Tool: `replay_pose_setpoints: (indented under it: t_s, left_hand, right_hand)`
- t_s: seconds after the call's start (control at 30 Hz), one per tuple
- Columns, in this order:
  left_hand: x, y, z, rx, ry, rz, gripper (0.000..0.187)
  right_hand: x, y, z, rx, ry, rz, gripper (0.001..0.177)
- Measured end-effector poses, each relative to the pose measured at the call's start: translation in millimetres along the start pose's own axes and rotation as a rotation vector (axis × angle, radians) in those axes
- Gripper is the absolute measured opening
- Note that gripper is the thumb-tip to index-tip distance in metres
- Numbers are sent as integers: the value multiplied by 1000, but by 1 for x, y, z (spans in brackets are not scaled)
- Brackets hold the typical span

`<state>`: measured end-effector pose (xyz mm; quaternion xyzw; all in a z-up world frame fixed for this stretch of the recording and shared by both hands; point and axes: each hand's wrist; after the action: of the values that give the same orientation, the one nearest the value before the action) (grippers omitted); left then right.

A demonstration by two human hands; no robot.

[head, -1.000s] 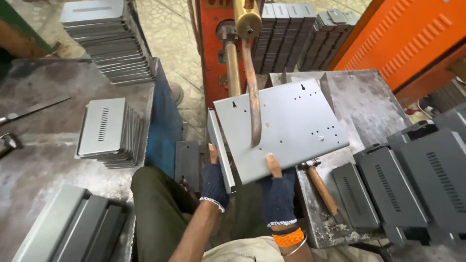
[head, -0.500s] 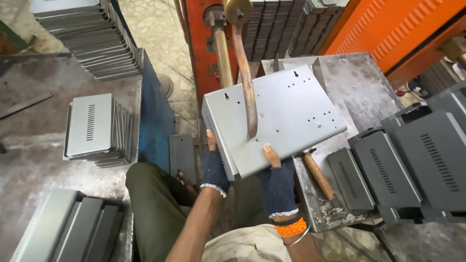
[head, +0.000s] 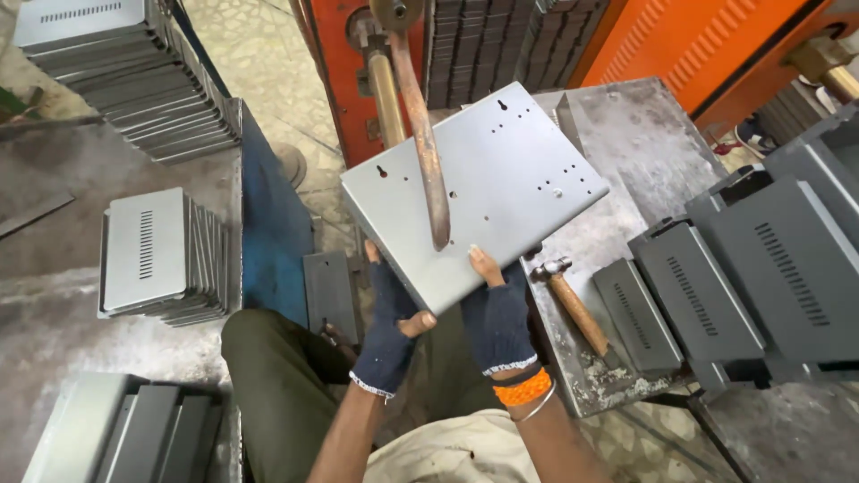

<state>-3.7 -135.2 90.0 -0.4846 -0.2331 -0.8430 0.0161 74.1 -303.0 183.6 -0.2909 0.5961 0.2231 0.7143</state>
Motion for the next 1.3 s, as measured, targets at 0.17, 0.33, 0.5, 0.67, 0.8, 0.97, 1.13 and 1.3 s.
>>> replay_pose_setpoints:
  t_s: [0.17,0.33,0.5,0.67,0.8,0.97,1.13,1.3]
  left_hand:
    - [26,26,40,-11,-34,40,153]
    - [15,22,49,-29,-60,16,155]
    - [11,15,54,0,-108,-118,157]
    - [26,21,57,-8,-116,-132,153]
    - [-1,0,64,-39,-87,-167,156]
    - [7,7,63,-35,-70,-204,155]
    - [-19,-5,66,-48,-3,-211,160]
    - [-25,-2,64,-39,13,-293,167]
  right_hand:
    - [-16,12,35,490,121,1026,42]
    - [-35,14,45,520,97,890,38]
    - [-83,12,46,347,271,664,31]
    - [21,14,69,710,132,1183,40]
    - [-15,23,53,746,243,1086,30]
    - [6,11,49,320,6,700,42]
    - [-18,25,55,611,192,976,43]
    - [23,21,45,522,-558,-444,56]
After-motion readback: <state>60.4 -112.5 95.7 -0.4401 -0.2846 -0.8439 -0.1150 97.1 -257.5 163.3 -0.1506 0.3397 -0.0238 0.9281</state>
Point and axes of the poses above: each hand's wrist, its own z-axis towards the middle knuckle, its own y-axis out of the palm, x = y × z, and after that the axes turned 1 degree about y, right-handed
